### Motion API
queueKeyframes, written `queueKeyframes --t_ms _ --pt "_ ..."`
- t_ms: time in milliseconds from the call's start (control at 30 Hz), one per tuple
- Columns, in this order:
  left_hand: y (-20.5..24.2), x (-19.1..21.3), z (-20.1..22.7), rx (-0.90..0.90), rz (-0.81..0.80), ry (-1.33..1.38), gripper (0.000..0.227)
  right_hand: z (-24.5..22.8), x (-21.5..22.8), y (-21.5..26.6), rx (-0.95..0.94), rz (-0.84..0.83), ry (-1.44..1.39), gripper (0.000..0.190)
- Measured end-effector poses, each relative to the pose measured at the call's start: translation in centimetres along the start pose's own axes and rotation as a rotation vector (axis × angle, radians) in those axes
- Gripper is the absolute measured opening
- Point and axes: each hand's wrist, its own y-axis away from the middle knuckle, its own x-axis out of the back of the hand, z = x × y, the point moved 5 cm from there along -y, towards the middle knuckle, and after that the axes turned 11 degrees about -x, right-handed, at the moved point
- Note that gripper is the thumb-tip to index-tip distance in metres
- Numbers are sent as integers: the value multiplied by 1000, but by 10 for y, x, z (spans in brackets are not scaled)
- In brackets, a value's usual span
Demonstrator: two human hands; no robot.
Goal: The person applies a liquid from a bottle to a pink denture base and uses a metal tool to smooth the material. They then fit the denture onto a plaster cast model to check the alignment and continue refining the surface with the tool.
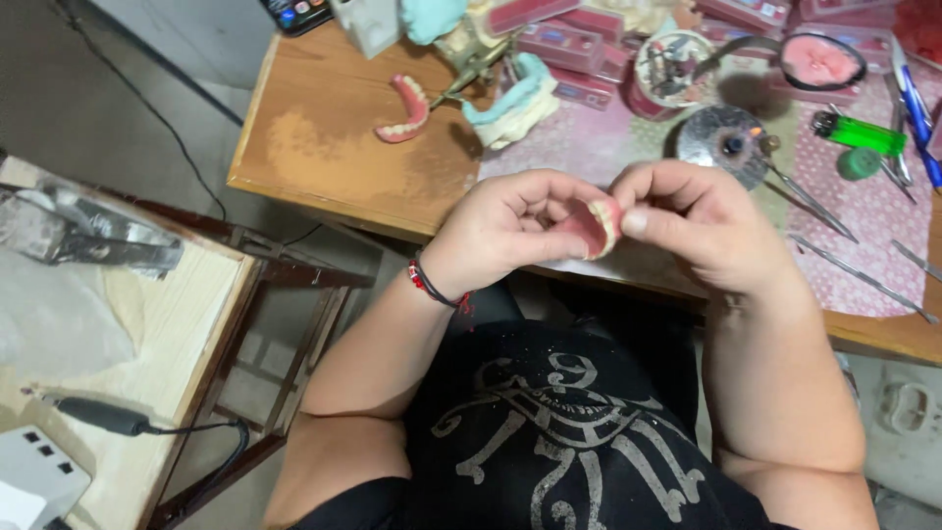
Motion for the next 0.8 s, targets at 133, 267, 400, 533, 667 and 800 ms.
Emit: queueKeyframes --t_ms 133,267,400,533,667,800 --pt "14 26 -18 -47 183 -26 36 22 -28 -14 8 180 -252 35" --pt "23 43 -8 -267 433 33 28 25 -57 -28 69 306 -169 42" --pt "20 51 12 -261 419 -426 28 15 -57 -36 169 472 -131 22" --pt "0 94 29 -269 210 -627 39 15 -39 -28 253 484 -215 23" --pt "-34 168 44 -43 412 -1239 44 37 -11 -6 268 708 -22 25" --pt "-69 199 11 113 287 -1544 99 63 -6 7 250 841 245 27"
